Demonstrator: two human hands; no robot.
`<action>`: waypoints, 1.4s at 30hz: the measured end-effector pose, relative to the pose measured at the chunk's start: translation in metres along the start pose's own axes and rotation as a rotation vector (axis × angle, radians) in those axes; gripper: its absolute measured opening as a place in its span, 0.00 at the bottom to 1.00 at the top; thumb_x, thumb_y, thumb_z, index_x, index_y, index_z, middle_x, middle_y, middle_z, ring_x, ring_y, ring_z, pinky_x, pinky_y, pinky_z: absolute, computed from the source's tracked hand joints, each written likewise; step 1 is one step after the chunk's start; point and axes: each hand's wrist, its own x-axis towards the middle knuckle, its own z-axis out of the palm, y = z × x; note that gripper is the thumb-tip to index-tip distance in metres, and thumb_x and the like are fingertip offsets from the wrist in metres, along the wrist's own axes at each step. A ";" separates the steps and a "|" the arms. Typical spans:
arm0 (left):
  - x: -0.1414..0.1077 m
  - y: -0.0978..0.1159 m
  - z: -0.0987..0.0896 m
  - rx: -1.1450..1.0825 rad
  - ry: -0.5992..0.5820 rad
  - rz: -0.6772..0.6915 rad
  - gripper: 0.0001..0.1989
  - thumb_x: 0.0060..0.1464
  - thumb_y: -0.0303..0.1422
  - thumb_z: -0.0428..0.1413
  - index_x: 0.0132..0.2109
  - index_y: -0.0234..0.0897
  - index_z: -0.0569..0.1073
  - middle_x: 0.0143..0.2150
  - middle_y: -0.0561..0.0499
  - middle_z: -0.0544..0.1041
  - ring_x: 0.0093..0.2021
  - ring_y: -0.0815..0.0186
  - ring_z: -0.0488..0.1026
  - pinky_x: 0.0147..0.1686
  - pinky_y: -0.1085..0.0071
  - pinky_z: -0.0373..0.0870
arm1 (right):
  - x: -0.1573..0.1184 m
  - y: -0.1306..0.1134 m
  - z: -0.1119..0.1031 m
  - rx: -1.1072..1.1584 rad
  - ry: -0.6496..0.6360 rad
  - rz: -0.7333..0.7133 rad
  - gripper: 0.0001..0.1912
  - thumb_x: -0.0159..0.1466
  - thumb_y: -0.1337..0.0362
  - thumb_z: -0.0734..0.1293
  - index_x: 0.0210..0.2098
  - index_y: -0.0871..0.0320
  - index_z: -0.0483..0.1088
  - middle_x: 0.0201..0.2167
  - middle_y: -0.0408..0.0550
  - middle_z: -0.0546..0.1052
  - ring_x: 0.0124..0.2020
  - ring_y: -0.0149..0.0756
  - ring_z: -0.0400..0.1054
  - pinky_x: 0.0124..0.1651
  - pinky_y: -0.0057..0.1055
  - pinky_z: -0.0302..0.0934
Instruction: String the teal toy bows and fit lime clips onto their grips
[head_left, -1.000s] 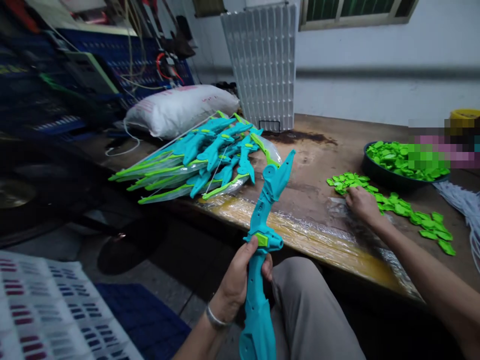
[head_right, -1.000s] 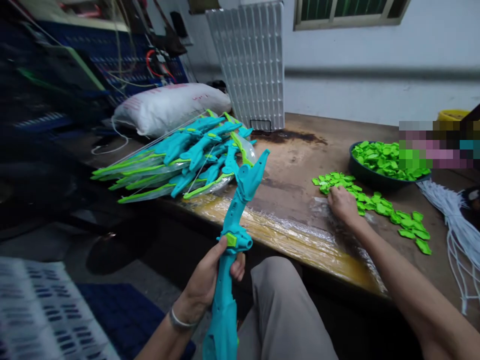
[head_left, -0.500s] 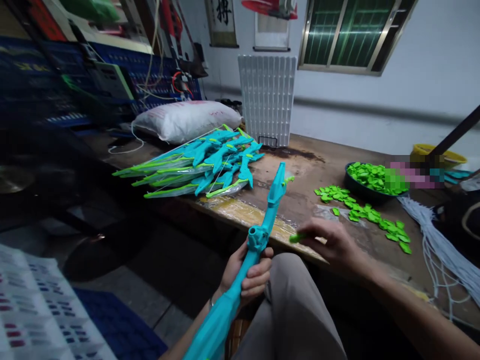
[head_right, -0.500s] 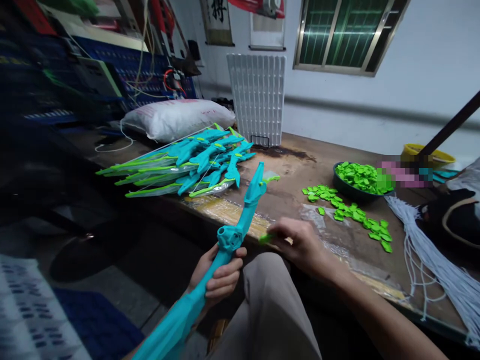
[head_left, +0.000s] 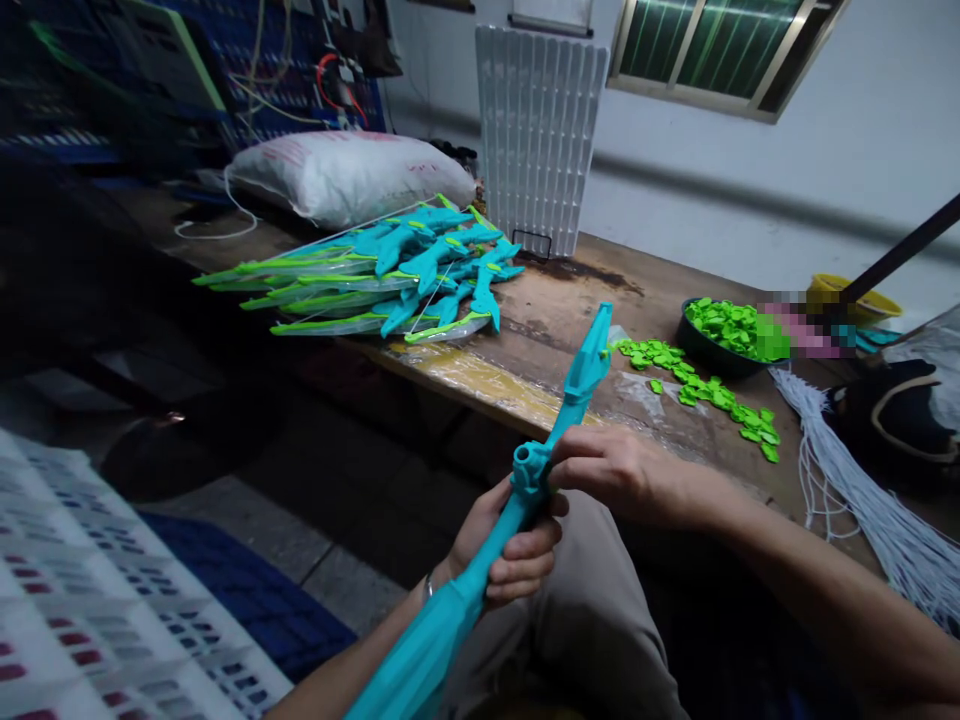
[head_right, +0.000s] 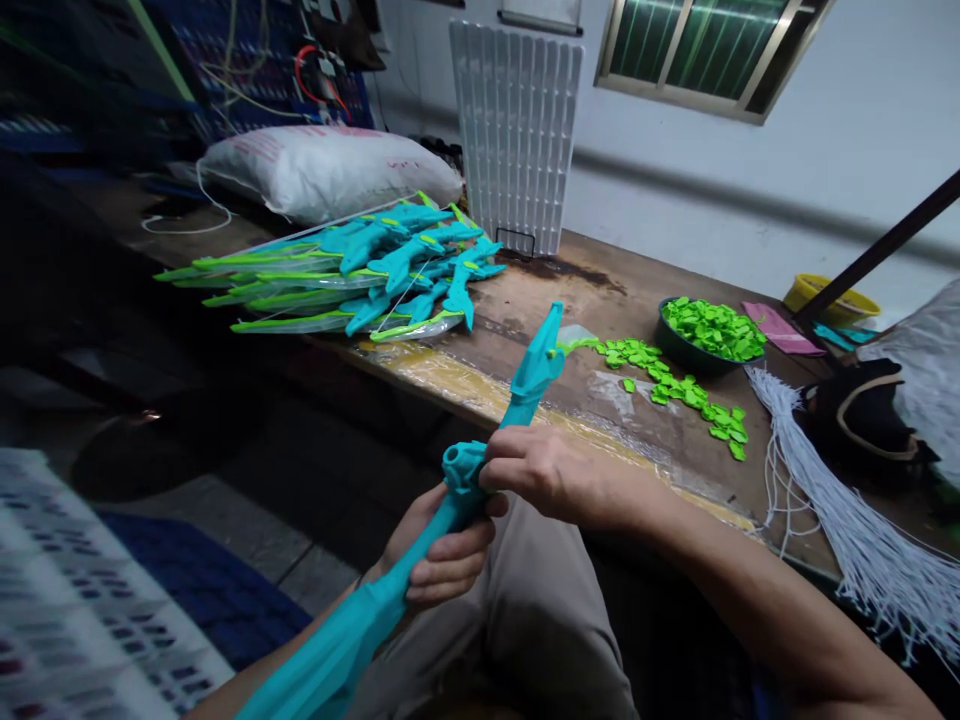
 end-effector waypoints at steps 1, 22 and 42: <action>0.000 0.000 0.000 0.004 0.008 -0.004 0.27 0.67 0.50 0.48 0.42 0.30 0.79 0.14 0.59 0.60 0.08 0.76 0.45 0.05 0.80 0.45 | 0.000 0.000 0.000 -0.011 0.009 -0.006 0.16 0.77 0.71 0.55 0.41 0.63 0.73 0.37 0.52 0.75 0.35 0.34 0.68 0.39 0.29 0.64; -0.001 -0.020 -0.014 -0.027 0.049 0.039 0.28 0.68 0.51 0.47 0.43 0.29 0.78 0.17 0.58 0.63 0.08 0.75 0.51 0.07 0.78 0.49 | 0.000 0.001 0.007 -0.014 -0.011 0.016 0.15 0.74 0.70 0.62 0.59 0.65 0.64 0.50 0.60 0.74 0.49 0.42 0.69 0.51 0.40 0.69; -0.008 -0.036 -0.004 0.385 0.541 0.069 0.32 0.42 0.61 0.65 0.18 0.36 0.68 0.12 0.53 0.63 0.14 0.69 0.65 0.15 0.73 0.65 | -0.009 -0.051 0.000 -0.468 -0.095 -0.269 0.12 0.75 0.69 0.58 0.44 0.67 0.73 0.37 0.56 0.74 0.42 0.47 0.72 0.49 0.44 0.67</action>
